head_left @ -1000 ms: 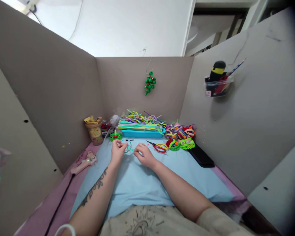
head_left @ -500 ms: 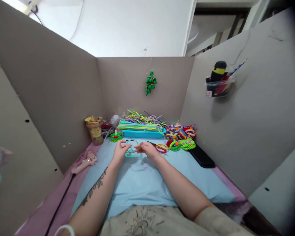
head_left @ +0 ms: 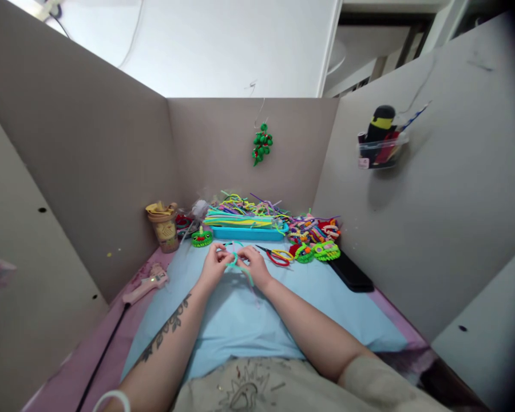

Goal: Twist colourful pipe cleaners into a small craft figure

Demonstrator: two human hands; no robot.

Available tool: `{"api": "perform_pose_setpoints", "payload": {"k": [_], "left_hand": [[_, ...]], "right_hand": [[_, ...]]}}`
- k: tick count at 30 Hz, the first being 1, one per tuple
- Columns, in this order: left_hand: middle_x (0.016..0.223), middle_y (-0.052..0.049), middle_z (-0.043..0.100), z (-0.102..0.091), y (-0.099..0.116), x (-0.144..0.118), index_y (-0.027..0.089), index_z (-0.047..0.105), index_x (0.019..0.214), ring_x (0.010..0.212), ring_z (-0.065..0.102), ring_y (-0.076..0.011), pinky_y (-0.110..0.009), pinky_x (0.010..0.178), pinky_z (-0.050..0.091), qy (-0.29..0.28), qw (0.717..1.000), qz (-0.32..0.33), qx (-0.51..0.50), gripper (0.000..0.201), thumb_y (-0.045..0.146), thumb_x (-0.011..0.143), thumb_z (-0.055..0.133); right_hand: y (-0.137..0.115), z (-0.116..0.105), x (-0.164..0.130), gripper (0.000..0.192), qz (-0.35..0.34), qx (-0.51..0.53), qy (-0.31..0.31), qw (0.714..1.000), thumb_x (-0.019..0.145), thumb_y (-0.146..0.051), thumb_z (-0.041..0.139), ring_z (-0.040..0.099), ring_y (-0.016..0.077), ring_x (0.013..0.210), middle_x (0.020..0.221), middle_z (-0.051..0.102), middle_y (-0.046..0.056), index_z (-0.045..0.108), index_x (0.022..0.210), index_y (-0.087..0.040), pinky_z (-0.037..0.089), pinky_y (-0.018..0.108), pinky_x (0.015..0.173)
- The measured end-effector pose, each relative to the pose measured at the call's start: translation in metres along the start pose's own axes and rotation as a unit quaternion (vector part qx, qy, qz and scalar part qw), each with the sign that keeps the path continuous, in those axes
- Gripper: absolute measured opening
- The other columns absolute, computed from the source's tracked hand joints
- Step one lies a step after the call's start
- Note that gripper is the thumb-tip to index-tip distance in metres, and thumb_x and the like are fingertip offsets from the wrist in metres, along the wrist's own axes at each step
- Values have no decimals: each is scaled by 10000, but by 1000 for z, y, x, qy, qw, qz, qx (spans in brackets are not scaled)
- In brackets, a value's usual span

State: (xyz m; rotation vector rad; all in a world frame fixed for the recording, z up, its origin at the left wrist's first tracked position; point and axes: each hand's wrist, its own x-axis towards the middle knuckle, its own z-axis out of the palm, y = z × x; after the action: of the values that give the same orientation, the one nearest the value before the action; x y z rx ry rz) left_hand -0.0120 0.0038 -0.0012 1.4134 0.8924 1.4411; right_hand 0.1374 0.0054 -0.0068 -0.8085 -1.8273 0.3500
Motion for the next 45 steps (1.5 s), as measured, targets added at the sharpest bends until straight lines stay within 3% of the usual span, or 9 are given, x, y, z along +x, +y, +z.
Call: {"api": "perform_pose_setpoints", "payload": {"k": [6, 14, 18, 20, 29, 32, 37, 40, 45], "left_hand": [[600, 62, 559, 2, 3, -3, 210, 357, 858, 450, 427, -58, -179, 467, 273, 2, 997, 42, 65, 344, 334, 688, 630], [631, 33, 601, 4, 8, -9, 205, 363, 842, 436, 405, -52, -182, 466, 268, -33, 989, 71, 128, 291, 322, 721, 601], [633, 29, 605, 5, 8, -10, 206, 365, 849, 445, 414, -62, -189, 475, 279, -55, 987, 67, 137, 300, 322, 719, 609], [632, 32, 601, 6, 8, -11, 208, 369, 851, 448, 411, -64, -192, 476, 279, -55, 988, 60, 135, 312, 331, 710, 618], [662, 29, 599, 10, 6, -10, 207, 388, 879, 497, 467, -84, -214, 530, 336, -11, 988, 48, 145, 336, 345, 685, 624], [654, 32, 588, 8, 3, -7, 207, 382, 880, 494, 467, -85, -212, 533, 332, 19, 991, 27, 131, 374, 361, 661, 643], [643, 44, 567, 5, 1, -5, 209, 378, 874, 473, 444, -79, -210, 522, 318, 25, 992, 15, 123, 378, 358, 651, 644], [637, 42, 572, 5, 1, -7, 209, 374, 873, 474, 440, -82, -212, 514, 311, 2, 988, 34, 148, 338, 341, 679, 616], [638, 47, 560, 5, 2, -8, 210, 365, 876, 463, 416, -74, -205, 494, 296, -29, 987, 50, 148, 297, 314, 707, 586]], "right_hand": [[1, 6, 0, 136, 142, 169, 44, 974, 686, -322, 624, 489, 134, 647, 679, 544, -1, 599, 660, -191, 382, 255, 609], [4, 8, 1, 205, 348, 413, 21, 841, 540, -291, 726, 373, 69, 472, 521, 488, -45, 571, 576, -162, 269, 219, 479], [1, 8, 0, 224, 390, 485, 29, 782, 514, -282, 748, 408, 72, 478, 524, 495, -45, 573, 593, -169, 272, 212, 462], [2, 10, 0, 230, 397, 497, 48, 770, 511, -289, 742, 414, 76, 472, 510, 481, -45, 557, 582, -173, 277, 213, 449], [7, 17, 1, 269, 384, 417, 100, 818, 536, -371, 716, 409, 92, 497, 527, 486, -24, 536, 570, -174, 280, 222, 465], [5, 12, 1, 279, 369, 328, 84, 866, 591, -423, 681, 442, 111, 550, 572, 516, -9, 573, 611, -167, 329, 234, 519], [5, -2, 2, 312, 227, 116, 118, 960, 609, -400, 675, 499, 186, 856, 890, 556, 38, 634, 847, -203, 401, 280, 705], [8, -6, 4, 251, 211, 94, 76, 970, 630, -374, 664, 474, 213, 1012, 994, 517, 55, 657, 820, -210, 391, 301, 794], [12, -6, 6, 166, 229, 150, 62, 960, 623, -348, 671, 491, 212, 1019, 1015, 532, 52, 628, 667, -193, 316, 358, 935]]}}
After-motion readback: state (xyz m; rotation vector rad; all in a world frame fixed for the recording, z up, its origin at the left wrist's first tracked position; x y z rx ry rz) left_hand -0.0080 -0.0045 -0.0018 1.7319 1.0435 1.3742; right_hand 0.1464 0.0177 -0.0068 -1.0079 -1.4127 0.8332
